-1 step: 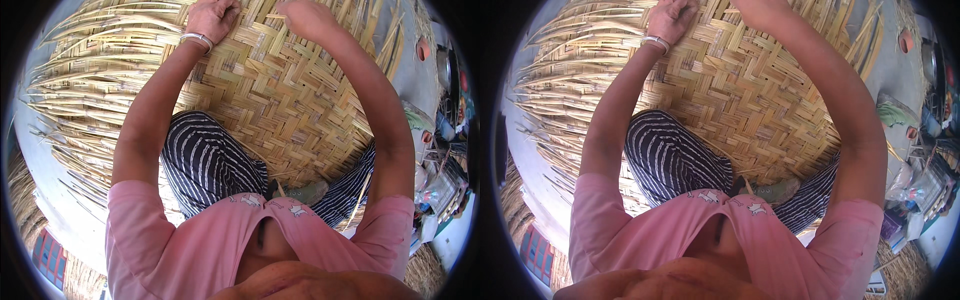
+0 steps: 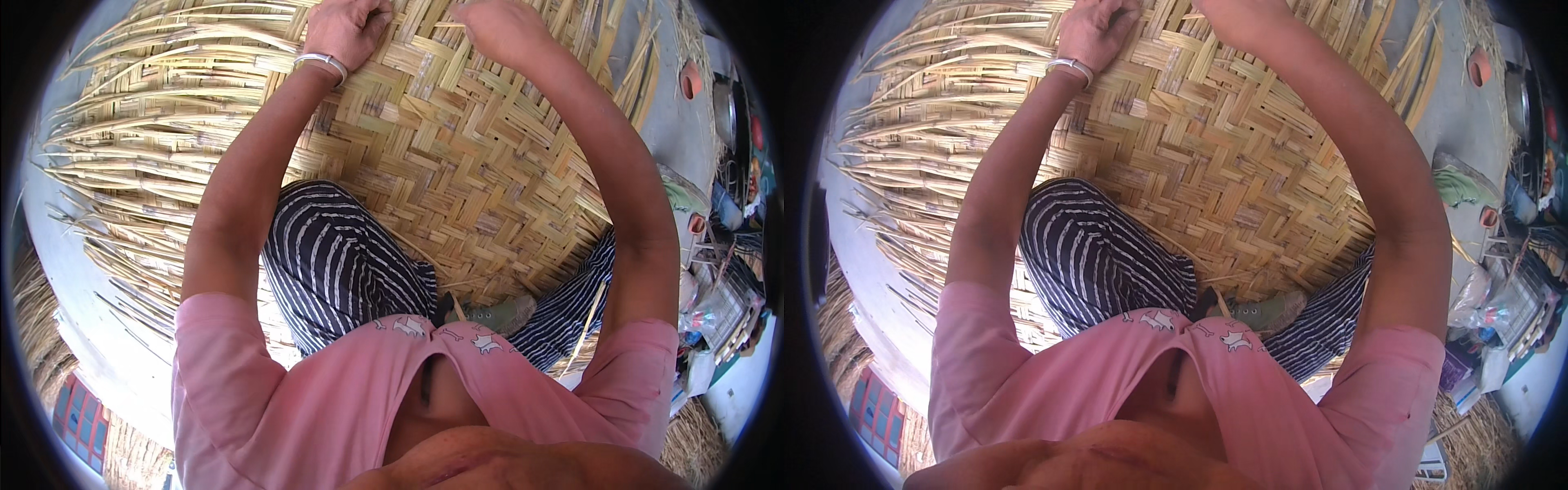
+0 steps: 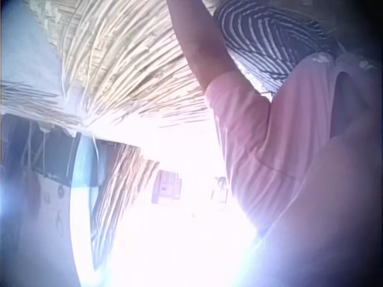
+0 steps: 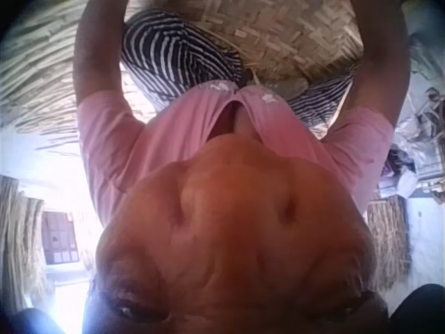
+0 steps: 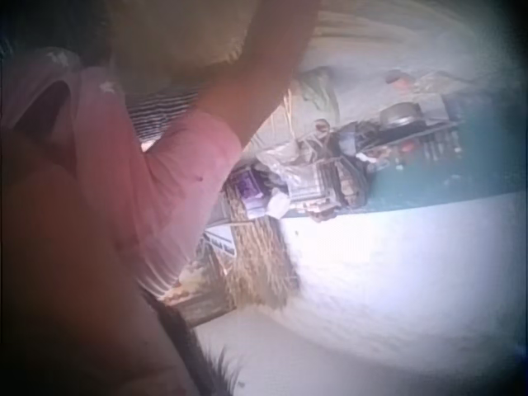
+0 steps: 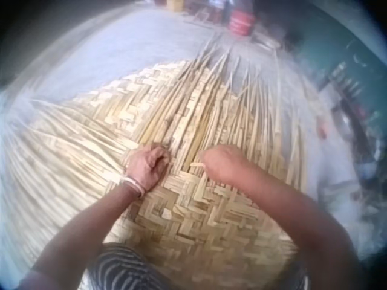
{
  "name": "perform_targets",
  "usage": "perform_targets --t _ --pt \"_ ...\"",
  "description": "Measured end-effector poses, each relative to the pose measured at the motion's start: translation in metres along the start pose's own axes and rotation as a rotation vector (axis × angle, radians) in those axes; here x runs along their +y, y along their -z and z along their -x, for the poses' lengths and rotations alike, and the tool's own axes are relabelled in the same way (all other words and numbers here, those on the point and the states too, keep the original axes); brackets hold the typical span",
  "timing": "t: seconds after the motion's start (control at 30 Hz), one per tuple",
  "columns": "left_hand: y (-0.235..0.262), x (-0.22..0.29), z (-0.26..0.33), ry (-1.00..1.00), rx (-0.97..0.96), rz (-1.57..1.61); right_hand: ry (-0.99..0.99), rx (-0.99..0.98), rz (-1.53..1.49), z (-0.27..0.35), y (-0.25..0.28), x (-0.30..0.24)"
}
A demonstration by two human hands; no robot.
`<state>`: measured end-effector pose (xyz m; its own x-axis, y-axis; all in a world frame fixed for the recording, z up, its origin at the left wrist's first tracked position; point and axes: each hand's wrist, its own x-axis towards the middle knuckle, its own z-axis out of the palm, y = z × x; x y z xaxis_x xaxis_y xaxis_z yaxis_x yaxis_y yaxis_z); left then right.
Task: The person sits cross-legged on the floor and weaves thin dried palm leaves into a large circular mat. They interlace the leaves by hand, pulling them through the existing weave to expand the pattern.
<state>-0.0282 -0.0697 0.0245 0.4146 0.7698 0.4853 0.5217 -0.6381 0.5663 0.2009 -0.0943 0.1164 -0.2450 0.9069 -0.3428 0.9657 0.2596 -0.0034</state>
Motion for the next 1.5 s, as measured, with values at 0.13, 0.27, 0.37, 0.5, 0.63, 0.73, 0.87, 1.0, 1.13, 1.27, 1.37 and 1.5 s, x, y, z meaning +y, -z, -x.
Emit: perform_targets --t 0.13,0.27,0.37,0.5,0.63,0.73,0.87,1.0,1.13,1.27,1.37,1.5 --pt "-0.006 0.008 -0.015 0.024 -0.014 -0.030 0.193 0.118 0.308 -0.005 -0.011 0.011" --pt "-0.031 0.016 -0.057 0.202 -0.203 -0.083 0.305 0.309 0.328 -0.004 -0.014 0.022" --pt "-0.029 0.018 -0.086 0.288 -0.417 -0.086 0.305 0.281 0.273 -0.001 -0.009 0.021" --pt "-0.037 -0.013 -0.097 0.437 -0.570 0.089 0.087 0.046 0.094 0.003 0.002 0.009" --pt "-0.025 0.001 -0.090 0.518 -0.545 0.225 0.034 0.087 -0.216 0.005 0.002 0.017" --pt "-0.017 0.015 -0.091 0.396 -0.589 0.143 0.062 0.097 -0.360 -0.005 -0.009 0.035" --pt "-0.005 0.024 -0.084 0.293 -0.663 0.001 0.121 0.096 -0.430 -0.011 -0.003 0.033" --pt "-0.006 0.024 -0.080 0.287 -0.609 0.035 -0.033 -0.039 -0.637 -0.003 0.011 0.022" --pt "-0.008 0.021 -0.079 0.318 -0.576 0.048 0.023 -0.042 -0.644 -0.008 -0.005 0.037" --pt "-0.013 0.012 -0.074 0.446 -0.526 0.252 0.028 -0.096 -0.802 -0.012 -0.014 0.049" --pt "-0.019 0.006 -0.072 0.421 -0.501 0.301 0.016 -0.157 -0.819 -0.015 -0.008 0.049" --pt "-0.024 -0.002 -0.068 0.488 -0.521 0.419 0.066 -0.121 -0.571 -0.022 -0.002 0.033"
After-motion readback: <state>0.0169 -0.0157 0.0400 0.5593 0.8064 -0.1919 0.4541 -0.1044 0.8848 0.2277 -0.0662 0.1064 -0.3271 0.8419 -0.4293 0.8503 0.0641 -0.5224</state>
